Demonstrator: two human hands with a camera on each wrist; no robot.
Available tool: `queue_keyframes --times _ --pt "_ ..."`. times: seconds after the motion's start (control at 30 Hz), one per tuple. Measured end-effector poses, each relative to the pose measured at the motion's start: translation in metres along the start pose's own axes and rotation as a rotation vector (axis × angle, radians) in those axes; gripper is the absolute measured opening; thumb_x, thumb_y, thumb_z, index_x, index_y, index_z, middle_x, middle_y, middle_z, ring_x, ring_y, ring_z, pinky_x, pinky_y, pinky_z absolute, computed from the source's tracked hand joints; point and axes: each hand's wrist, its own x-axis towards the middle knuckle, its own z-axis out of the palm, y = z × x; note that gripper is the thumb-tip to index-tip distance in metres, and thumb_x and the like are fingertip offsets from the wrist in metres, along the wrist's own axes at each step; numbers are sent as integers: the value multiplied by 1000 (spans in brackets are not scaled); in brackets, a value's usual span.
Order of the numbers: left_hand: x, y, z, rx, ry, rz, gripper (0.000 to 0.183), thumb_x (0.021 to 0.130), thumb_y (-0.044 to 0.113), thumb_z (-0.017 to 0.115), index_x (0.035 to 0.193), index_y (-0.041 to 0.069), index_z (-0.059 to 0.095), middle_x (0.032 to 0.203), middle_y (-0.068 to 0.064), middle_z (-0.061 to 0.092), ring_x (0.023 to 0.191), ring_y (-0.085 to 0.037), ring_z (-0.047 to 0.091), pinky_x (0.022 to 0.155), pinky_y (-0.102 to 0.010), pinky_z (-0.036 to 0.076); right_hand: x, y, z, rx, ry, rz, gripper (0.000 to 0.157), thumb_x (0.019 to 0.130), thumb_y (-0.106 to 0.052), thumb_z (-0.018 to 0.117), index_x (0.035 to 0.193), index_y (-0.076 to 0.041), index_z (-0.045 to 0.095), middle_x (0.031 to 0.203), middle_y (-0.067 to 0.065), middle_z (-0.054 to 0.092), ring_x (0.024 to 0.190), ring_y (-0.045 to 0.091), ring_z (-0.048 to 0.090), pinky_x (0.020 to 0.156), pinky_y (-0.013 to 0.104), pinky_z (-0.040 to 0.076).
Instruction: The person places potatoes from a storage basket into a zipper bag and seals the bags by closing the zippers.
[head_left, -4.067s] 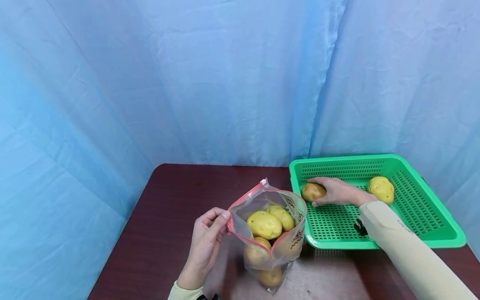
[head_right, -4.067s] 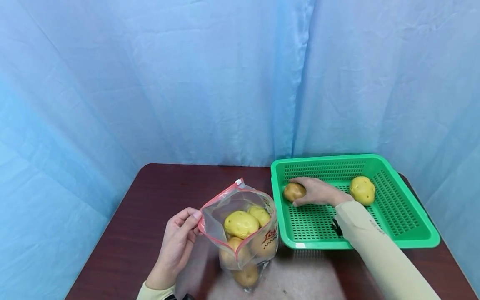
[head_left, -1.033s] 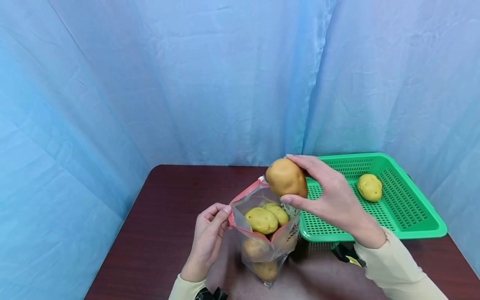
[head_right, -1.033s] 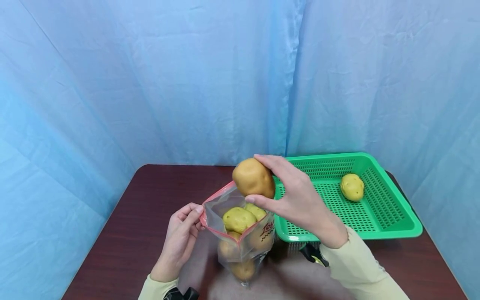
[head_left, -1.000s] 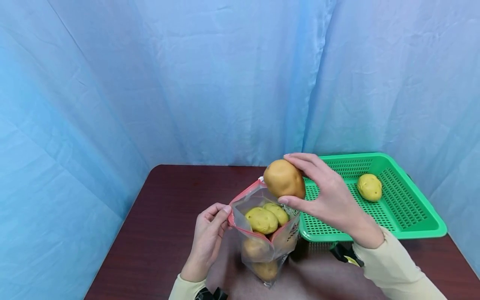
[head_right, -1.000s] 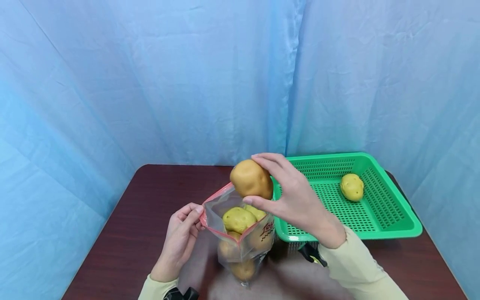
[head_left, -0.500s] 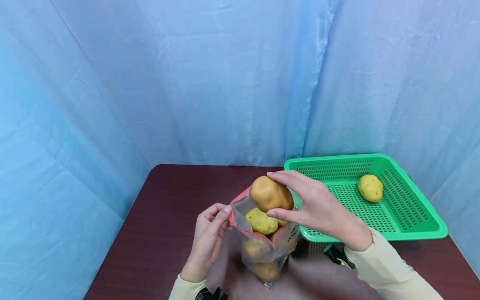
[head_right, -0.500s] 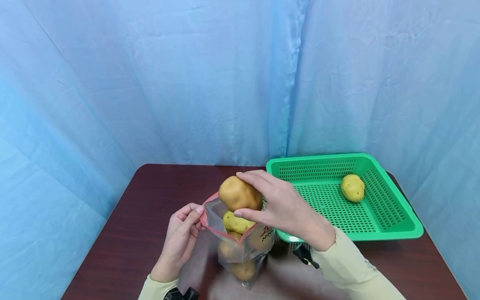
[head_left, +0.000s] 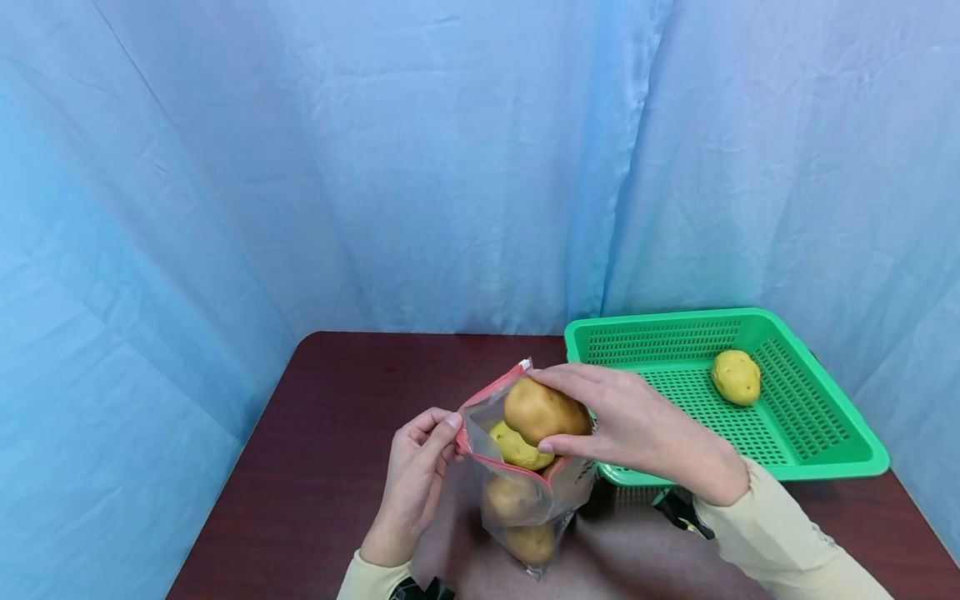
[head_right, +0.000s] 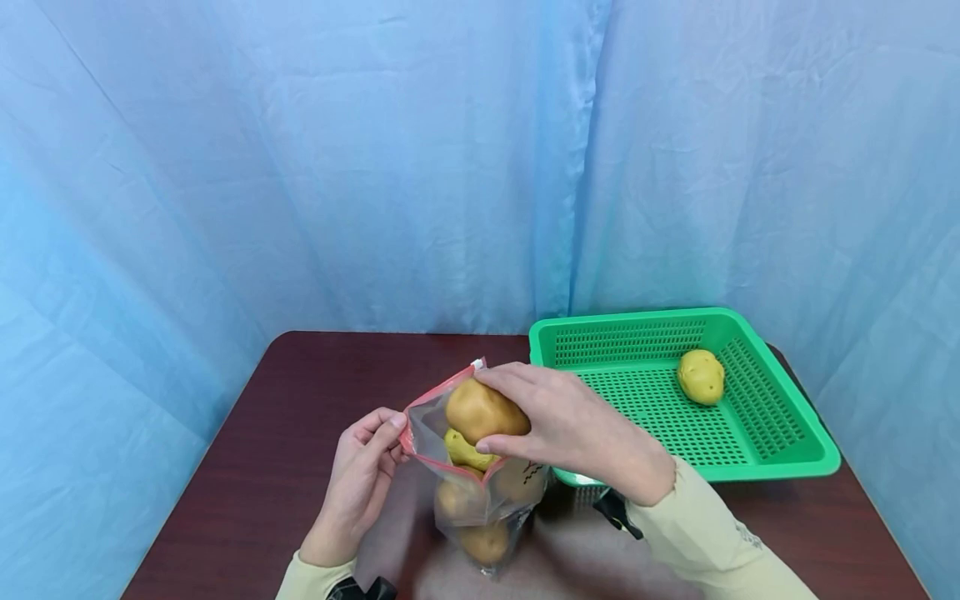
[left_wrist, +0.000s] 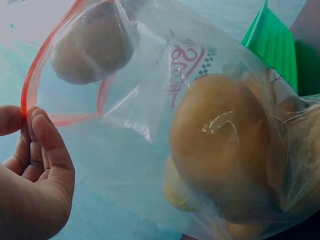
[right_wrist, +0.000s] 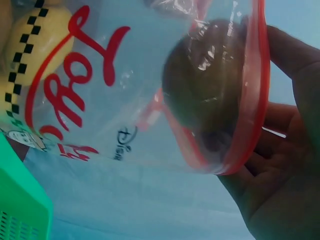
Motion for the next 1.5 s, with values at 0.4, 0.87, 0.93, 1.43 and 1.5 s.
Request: queue_keyframes --times 0.4,0.87,0.93,1.43,1.5 --pt "3 0 1 -11 -5 0 18 100 2 61 85 9 68 74 1 62 64 -8 58 62 -19 50 -2 -2 -5 -66 -136 11 66 86 -46 83 138 -10 64 133 0 67 118 18 64 92 38 56" --pt "4 1 -1 -6 1 0 19 100 1 60 85 10 68 74 1 63 64 -7 58 62 -19 51 -15 19 -18 -1 240 -108 38 95 -29 77 128 -12 72 131 -1 70 122 19 64 105 18 42" --pt "4 1 -1 -3 5 -3 18 100 2 61 86 10 68 74 1 63 64 -8 58 62 -20 51 -19 22 -21 8 276 -93 36 94 -26 78 127 -13 72 129 -1 70 121 19 64 105 15 40" --pt "3 1 -2 -12 -4 3 19 100 1 61 86 11 69 74 2 64 63 -7 59 61 -19 51 -56 48 -37 -71 339 102 50 79 -5 86 127 -17 73 126 -1 71 121 4 61 102 9 36" --pt "2 1 -3 -12 -3 4 19 100 1 61 86 11 69 74 2 64 64 -7 59 61 -19 51 -61 52 -38 -84 334 143 49 81 -8 86 128 -19 73 127 -2 71 122 -1 58 101 7 34"
